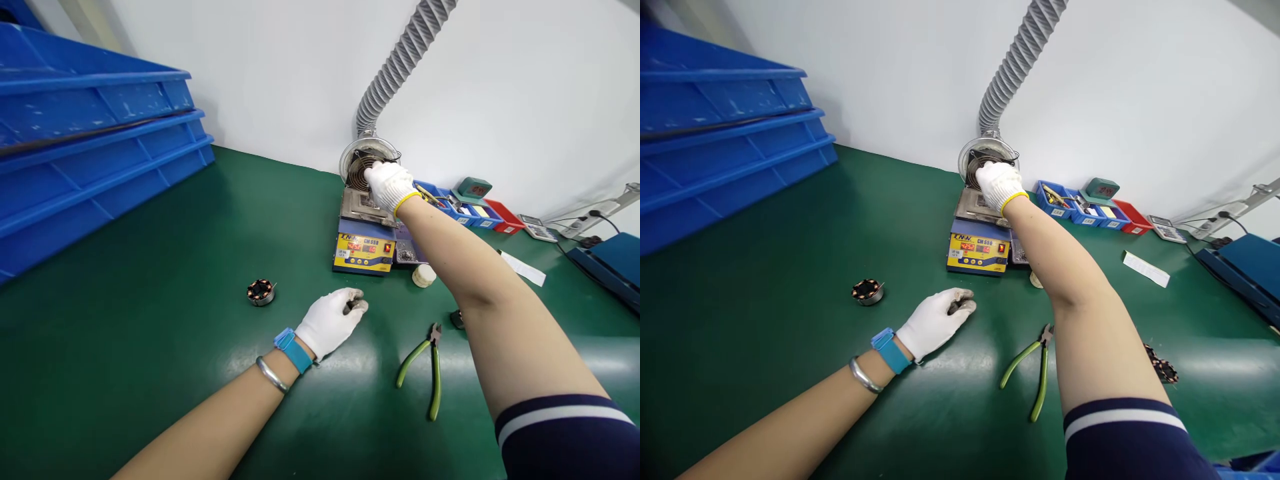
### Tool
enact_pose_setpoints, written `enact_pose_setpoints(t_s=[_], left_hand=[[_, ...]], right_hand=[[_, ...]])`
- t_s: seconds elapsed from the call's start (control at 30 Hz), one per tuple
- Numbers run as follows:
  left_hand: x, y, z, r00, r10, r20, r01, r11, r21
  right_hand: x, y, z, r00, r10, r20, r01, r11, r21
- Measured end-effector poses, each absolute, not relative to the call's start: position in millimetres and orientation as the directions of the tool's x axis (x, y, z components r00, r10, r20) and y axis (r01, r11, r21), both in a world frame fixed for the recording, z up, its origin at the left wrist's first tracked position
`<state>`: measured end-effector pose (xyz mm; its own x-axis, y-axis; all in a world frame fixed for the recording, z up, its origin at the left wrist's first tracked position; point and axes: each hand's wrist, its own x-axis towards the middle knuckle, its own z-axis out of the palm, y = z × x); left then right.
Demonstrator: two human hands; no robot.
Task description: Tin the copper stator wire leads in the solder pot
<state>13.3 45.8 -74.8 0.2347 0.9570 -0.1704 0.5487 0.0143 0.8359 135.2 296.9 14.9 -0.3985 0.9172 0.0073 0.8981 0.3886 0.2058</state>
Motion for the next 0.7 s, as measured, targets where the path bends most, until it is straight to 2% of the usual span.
enact_pose_setpoints(t_s=[0.1, 0.2, 0.27, 0.33, 0.43, 0.53, 0.63, 0.7], left_hand=[[14.1, 46.2, -79.0, 0.194, 0.967, -0.165, 0.463, 0.058, 0.884], [15.9, 49.1, -82.7, 0.089, 0.980, -0.178, 0.258, 0.150, 0.955], [17.3, 51.4, -83.9, -0.004, 0.983, -0.182, 0.108, 0.181, 0.977], [18.2, 52.4, -84.3, -0.089, 0.982, -0.168, 0.027, 0.171, 0.985], [18.1, 50.0, -84.0, -0.166, 0.980, -0.114, 0.074, 0.128, 0.989], [15.1, 45.4, -83.5, -0.175, 0.984, -0.017, 0.211, 0.054, 0.976], [9.2, 42.6, -85.0, -0.180, 0.982, 0.061, 0.311, -0.002, 0.950], [5.9, 42.2, -87.0, -0.147, 0.985, 0.094, 0.338, -0.040, 0.940]], right_hand=[[139.2, 288.4, 32.1, -0.348, 0.935, 0.076, 0.932, 0.335, 0.140], [144.5, 266.0, 45.0, -0.317, 0.935, 0.159, 0.948, 0.319, 0.011], [145.8, 243.1, 45.2, -0.295, 0.940, 0.169, 0.942, 0.316, -0.111], [143.7, 215.9, 38.0, -0.277, 0.953, 0.120, 0.914, 0.300, -0.273], [135.8, 173.5, 18.6, -0.266, 0.963, -0.044, 0.837, 0.208, -0.506], [128.5, 138.1, 0.1, -0.251, 0.941, -0.228, 0.805, 0.072, -0.589], [127.6, 116.7, -6.9, -0.376, 0.863, -0.337, 0.711, 0.036, -0.702], [129.9, 110.5, -5.7, -0.379, 0.838, -0.393, 0.634, -0.074, -0.770]])
